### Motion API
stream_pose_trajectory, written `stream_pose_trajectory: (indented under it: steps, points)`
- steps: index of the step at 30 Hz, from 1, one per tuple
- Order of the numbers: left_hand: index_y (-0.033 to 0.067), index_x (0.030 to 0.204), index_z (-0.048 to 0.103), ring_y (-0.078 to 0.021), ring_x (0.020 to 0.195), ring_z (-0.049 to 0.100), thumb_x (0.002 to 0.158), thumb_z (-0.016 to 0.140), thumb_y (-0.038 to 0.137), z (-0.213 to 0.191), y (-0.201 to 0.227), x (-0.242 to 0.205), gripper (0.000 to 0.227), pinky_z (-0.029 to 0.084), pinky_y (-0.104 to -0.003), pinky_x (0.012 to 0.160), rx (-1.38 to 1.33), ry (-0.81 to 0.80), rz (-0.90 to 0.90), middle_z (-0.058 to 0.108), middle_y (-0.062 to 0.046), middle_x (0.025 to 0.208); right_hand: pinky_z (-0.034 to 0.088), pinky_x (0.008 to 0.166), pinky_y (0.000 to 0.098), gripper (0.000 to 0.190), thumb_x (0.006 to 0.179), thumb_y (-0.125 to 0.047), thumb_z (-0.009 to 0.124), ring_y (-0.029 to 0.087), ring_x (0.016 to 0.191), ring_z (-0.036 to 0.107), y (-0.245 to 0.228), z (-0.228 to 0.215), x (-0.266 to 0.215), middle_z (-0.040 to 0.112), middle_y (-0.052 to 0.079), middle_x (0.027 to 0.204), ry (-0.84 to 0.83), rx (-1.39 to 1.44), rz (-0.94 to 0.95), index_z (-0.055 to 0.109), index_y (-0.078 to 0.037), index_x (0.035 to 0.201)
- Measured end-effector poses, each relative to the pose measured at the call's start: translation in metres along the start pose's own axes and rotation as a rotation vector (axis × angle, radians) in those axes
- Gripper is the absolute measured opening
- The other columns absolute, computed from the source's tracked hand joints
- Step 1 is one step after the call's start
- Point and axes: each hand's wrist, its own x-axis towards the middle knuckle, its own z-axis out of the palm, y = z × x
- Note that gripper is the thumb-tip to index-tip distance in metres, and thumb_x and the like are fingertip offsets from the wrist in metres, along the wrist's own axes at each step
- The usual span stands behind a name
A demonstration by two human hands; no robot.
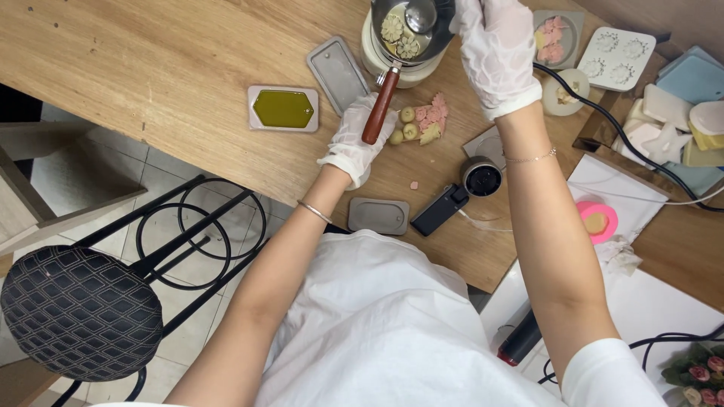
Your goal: Preparing and cleaning small wax flower decorations for candles.
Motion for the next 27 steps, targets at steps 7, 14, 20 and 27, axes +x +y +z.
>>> stream_pose_trajectory:
  steps: [7, 14, 20, 27]
  points:
    - [0.0049, 0.117, 0.069, -0.0249, 0.093, 0.073, 0.083, 0.075, 0.008, -0.004, -0.022, -0.026, 0.034, 0.056, -0.035, 0.082, -0.068, 0.161, 0.045, 0.073, -0.013, 0.106, 0.055, 0.079, 0.0394, 0.017, 0.118, -0.015, 0.054, 0.028, 0.087, 0.070, -0.032, 0.002, -0.006, 0.071, 0.013, 0.095, -0.109, 0.095, -0.004, 0.066, -0.003, 0.120]
    - [0.0105, 0.124, 0.071, -0.0116, 0.086, 0.065, 0.090, 0.075, 0.014, -0.036, 0.027, -0.045, 0.034, 0.054, -0.028, 0.073, -0.384, 0.079, -0.303, 0.074, -0.007, 0.106, 0.055, 0.078, 0.0342, 0.014, 0.117, -0.009, 0.055, 0.022, 0.086, 0.071, -0.026, 0.003, -0.003, 0.072, 0.012, 0.106, -0.053, 0.136, 0.036, 0.066, -0.002, 0.123]
    - [0.0122, 0.123, 0.070, -0.0102, 0.086, 0.066, 0.085, 0.080, 0.018, -0.033, 0.009, -0.055, 0.039, 0.055, -0.026, 0.073, -0.334, 0.097, -0.231, 0.071, -0.004, 0.120, 0.054, 0.077, 0.0305, 0.016, 0.119, -0.013, 0.055, 0.015, 0.082, 0.069, -0.022, 0.010, -0.005, 0.072, 0.009, 0.110, -0.074, 0.284, 0.133, 0.066, -0.001, 0.122]
    - [0.0149, 0.127, 0.068, -0.0122, 0.089, 0.064, 0.088, 0.080, 0.024, -0.050, 0.040, -0.066, 0.042, 0.054, -0.029, 0.074, -0.313, 0.097, -0.324, 0.069, -0.006, 0.114, 0.053, 0.074, 0.0284, 0.019, 0.119, -0.017, 0.055, 0.013, 0.081, 0.069, -0.026, 0.005, -0.001, 0.072, 0.007, 0.096, -0.038, 0.237, 0.169, 0.067, -0.003, 0.124]
